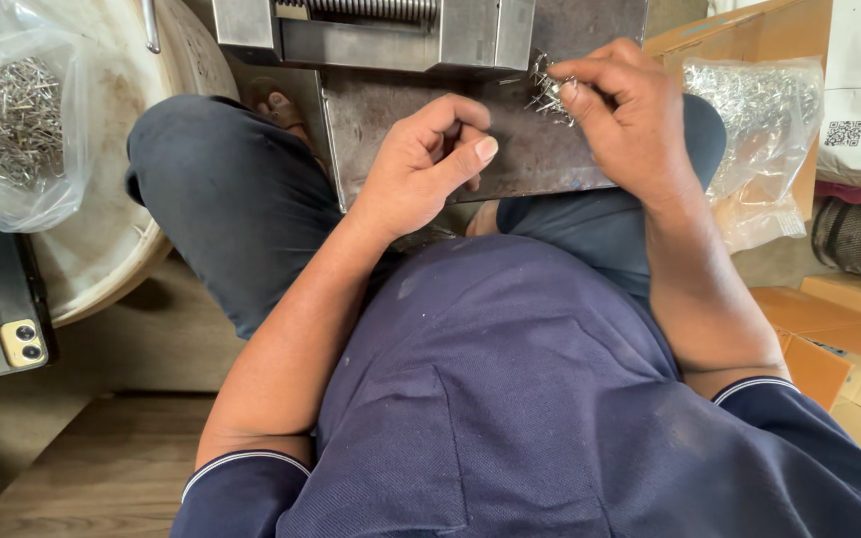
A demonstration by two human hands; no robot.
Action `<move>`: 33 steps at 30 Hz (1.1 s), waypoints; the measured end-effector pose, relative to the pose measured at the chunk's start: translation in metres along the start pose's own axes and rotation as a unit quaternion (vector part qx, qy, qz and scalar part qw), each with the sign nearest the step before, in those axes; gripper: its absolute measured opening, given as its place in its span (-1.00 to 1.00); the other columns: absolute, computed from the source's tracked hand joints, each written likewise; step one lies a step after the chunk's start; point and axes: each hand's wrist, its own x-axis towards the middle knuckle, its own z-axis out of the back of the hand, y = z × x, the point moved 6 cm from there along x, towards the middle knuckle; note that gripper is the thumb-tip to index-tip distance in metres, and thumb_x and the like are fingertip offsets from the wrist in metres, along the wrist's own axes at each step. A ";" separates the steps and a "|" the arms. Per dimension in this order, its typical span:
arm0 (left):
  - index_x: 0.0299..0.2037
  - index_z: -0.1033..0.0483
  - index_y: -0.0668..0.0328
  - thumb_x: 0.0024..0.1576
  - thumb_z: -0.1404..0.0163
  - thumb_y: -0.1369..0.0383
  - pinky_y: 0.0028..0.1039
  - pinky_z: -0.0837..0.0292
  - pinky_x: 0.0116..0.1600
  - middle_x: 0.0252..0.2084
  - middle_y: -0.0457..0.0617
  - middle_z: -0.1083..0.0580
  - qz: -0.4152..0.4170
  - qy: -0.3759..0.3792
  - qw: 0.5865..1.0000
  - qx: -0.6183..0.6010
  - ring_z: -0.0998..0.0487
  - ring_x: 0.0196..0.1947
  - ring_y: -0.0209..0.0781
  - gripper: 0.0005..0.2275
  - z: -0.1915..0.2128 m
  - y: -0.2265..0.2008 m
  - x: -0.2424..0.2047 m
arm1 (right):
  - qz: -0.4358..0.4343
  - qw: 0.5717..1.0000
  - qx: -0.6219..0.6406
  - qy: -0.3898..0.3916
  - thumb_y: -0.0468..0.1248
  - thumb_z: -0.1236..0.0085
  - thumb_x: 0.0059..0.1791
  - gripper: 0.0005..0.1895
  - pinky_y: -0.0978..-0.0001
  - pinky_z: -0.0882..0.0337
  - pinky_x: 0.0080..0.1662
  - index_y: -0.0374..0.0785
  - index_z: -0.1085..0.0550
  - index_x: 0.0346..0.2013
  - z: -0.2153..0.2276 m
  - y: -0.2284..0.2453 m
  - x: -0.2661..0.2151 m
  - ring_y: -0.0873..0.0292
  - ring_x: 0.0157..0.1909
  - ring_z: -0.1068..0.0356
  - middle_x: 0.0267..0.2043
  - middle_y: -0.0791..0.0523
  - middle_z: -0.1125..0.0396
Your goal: The person sits on the floor and uses a bench vise to separate small metal fasteners. They pick up a clump of fasteners, place them into the vise jaws, and tighten the screw to pull the pieces apart. The separated fasteners are then placed on the metal plate.
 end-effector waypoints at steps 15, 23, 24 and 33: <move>0.05 -0.44 0.34 0.33 -0.09 0.36 -0.55 -0.49 -0.22 -0.32 -0.20 -0.38 -0.008 0.000 1.000 0.014 -0.42 -0.34 -0.44 -0.78 0.001 0.000 -0.002 | -0.044 0.994 0.094 -0.029 -0.35 -0.30 0.18 -0.86 0.52 -0.24 -0.23 -0.34 -0.58 0.01 -0.016 0.008 -0.009 0.37 -0.30 -0.23 -0.20 0.16 -0.37; 0.14 -0.43 0.38 0.34 -0.08 0.38 -0.51 -0.51 -0.19 -0.28 -0.18 -0.38 -0.014 -0.001 1.000 -0.002 -0.44 -0.30 -0.41 -0.74 0.002 0.004 -0.002 | -0.008 0.988 0.148 -0.037 -0.41 -0.22 0.19 -0.88 0.56 -0.32 -0.13 -0.39 -0.56 0.01 -0.022 0.016 -0.016 0.33 -0.19 -0.29 -0.05 0.12 -0.38; 0.15 -0.43 0.38 0.35 -0.08 0.38 -0.51 -0.51 -0.19 -0.28 -0.17 -0.39 -0.015 0.000 1.000 -0.002 -0.44 -0.30 -0.40 -0.74 0.001 0.004 -0.002 | -0.010 0.986 0.160 -0.044 -0.42 -0.21 0.17 -0.87 0.54 -0.32 -0.11 -0.40 -0.55 0.01 -0.022 0.017 -0.018 0.32 -0.17 -0.28 -0.02 0.11 -0.35; 0.13 -0.50 0.29 0.36 0.01 0.24 -0.58 -0.41 -0.29 -0.28 -0.18 -0.47 -0.005 0.005 0.996 0.088 -0.45 -0.39 -0.46 -0.71 -0.004 0.001 -0.004 | -0.101 0.902 0.419 0.021 -0.37 -0.17 0.20 -0.84 0.61 -0.30 -0.30 -0.36 -0.54 0.06 -0.053 0.026 -0.018 0.41 -0.31 -0.27 0.08 0.12 -0.31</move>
